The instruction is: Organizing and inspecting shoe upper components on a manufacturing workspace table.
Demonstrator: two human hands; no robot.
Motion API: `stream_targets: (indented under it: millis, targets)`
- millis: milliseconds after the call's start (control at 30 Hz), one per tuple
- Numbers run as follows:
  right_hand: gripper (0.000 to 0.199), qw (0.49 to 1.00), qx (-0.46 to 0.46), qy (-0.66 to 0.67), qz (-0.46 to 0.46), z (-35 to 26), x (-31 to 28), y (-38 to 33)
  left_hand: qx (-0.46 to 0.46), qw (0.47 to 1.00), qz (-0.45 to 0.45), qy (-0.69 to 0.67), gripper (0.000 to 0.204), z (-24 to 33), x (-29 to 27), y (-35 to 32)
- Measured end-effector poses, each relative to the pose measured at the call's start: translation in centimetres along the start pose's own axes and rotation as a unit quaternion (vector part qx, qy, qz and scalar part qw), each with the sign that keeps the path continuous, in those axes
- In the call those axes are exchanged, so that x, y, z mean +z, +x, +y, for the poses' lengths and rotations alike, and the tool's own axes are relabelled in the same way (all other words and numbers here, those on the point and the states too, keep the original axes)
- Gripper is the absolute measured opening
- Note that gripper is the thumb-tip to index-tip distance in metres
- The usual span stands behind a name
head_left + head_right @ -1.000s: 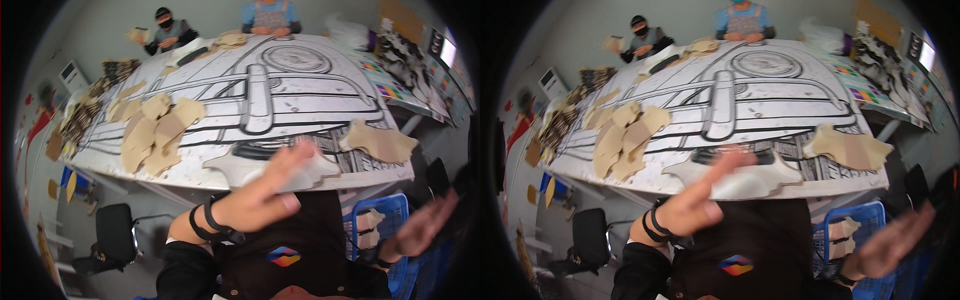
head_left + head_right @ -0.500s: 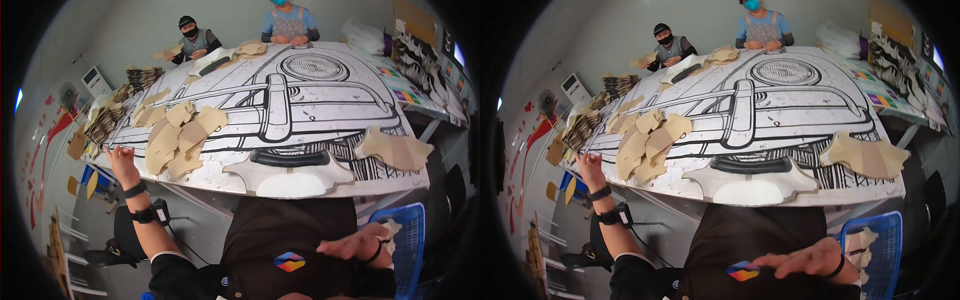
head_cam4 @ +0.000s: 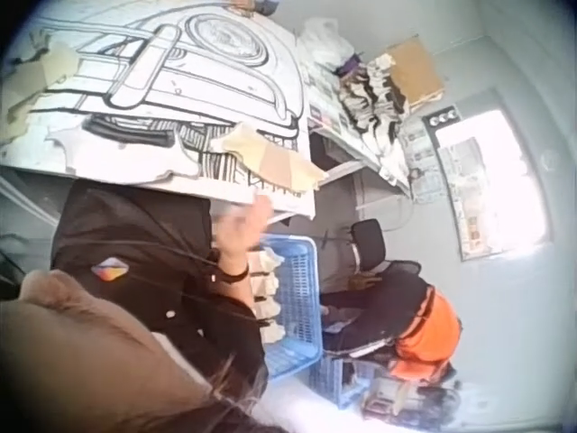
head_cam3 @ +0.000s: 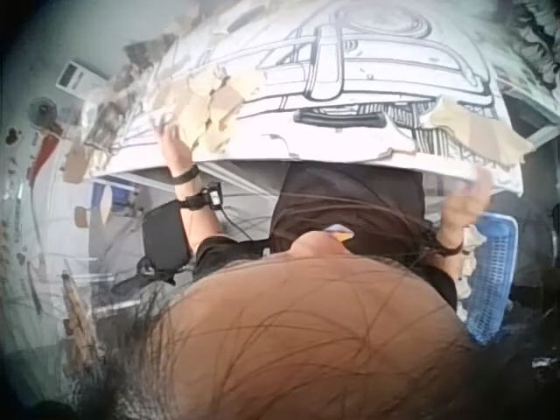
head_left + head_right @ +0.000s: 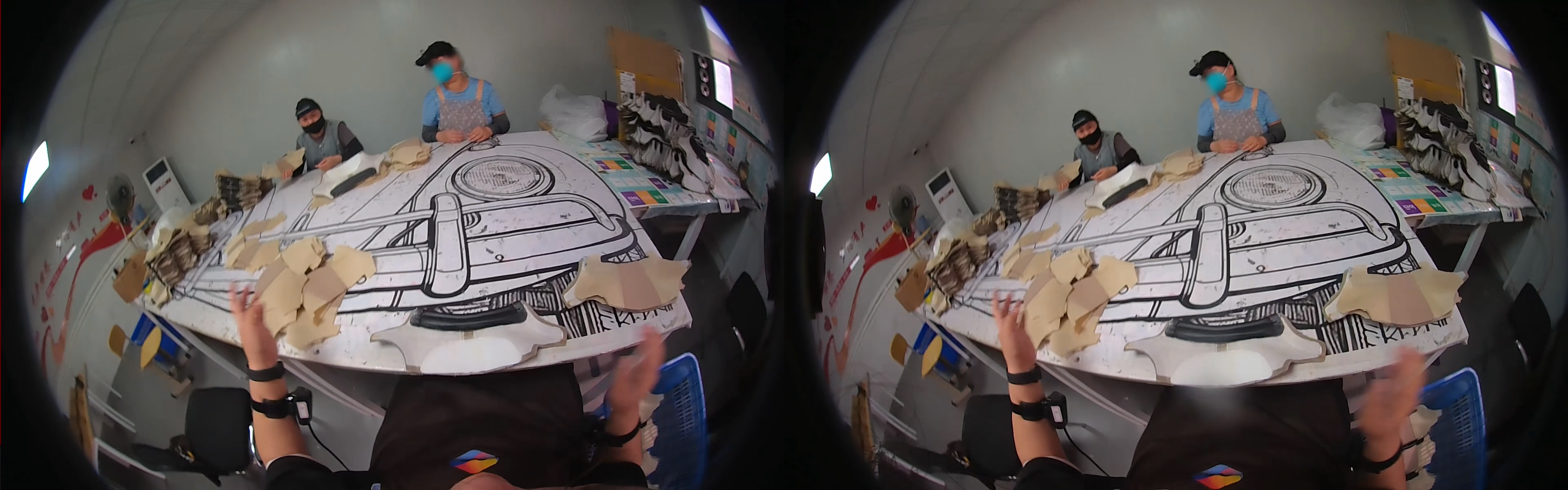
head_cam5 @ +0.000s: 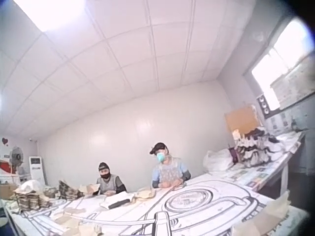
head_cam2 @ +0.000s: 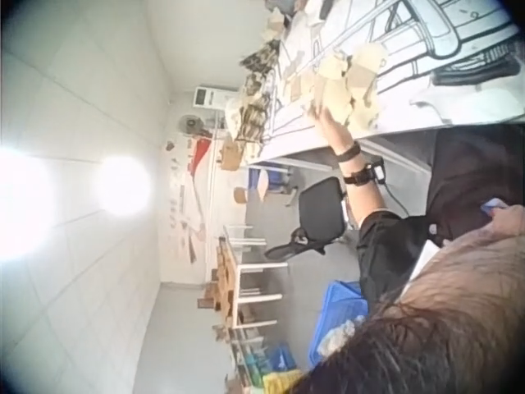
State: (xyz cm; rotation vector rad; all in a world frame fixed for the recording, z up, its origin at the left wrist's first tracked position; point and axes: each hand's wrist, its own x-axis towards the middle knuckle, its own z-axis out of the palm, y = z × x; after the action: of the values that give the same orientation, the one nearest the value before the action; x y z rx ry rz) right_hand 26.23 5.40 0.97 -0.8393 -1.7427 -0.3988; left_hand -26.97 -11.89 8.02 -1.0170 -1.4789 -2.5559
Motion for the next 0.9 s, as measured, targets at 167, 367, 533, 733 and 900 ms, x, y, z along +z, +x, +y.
stream_targets:
  millis: [167,367,533,733,900]
  targets:
    - [0.05,0.796,0.307,0.373,0.366,5.7,-3.8,1.6,0.072,0.82,-0.542,0.169,0.062,7.9,6.6,-7.3]
    - [0.089,0.832,0.029,0.486,-0.265,-5.3,-0.6,3.9,0.082,0.974,-0.192,-0.092,0.078,5.7,5.2,-4.6]
    - [0.083,0.414,-0.044,0.797,-0.438,-15.8,3.7,10.2,0.082,0.932,0.292,-0.197,0.052,4.4,-12.3,2.2]
    - [0.013,0.836,0.138,0.452,-0.278,-12.6,7.4,8.3,0.011,0.992,-0.102,0.073,0.026,9.2,-2.6,-4.2]
    - [0.021,0.976,0.133,0.165,-0.051,-15.4,7.0,12.4,0.109,0.924,-0.134,0.341,0.027,10.7,3.3,-10.0]
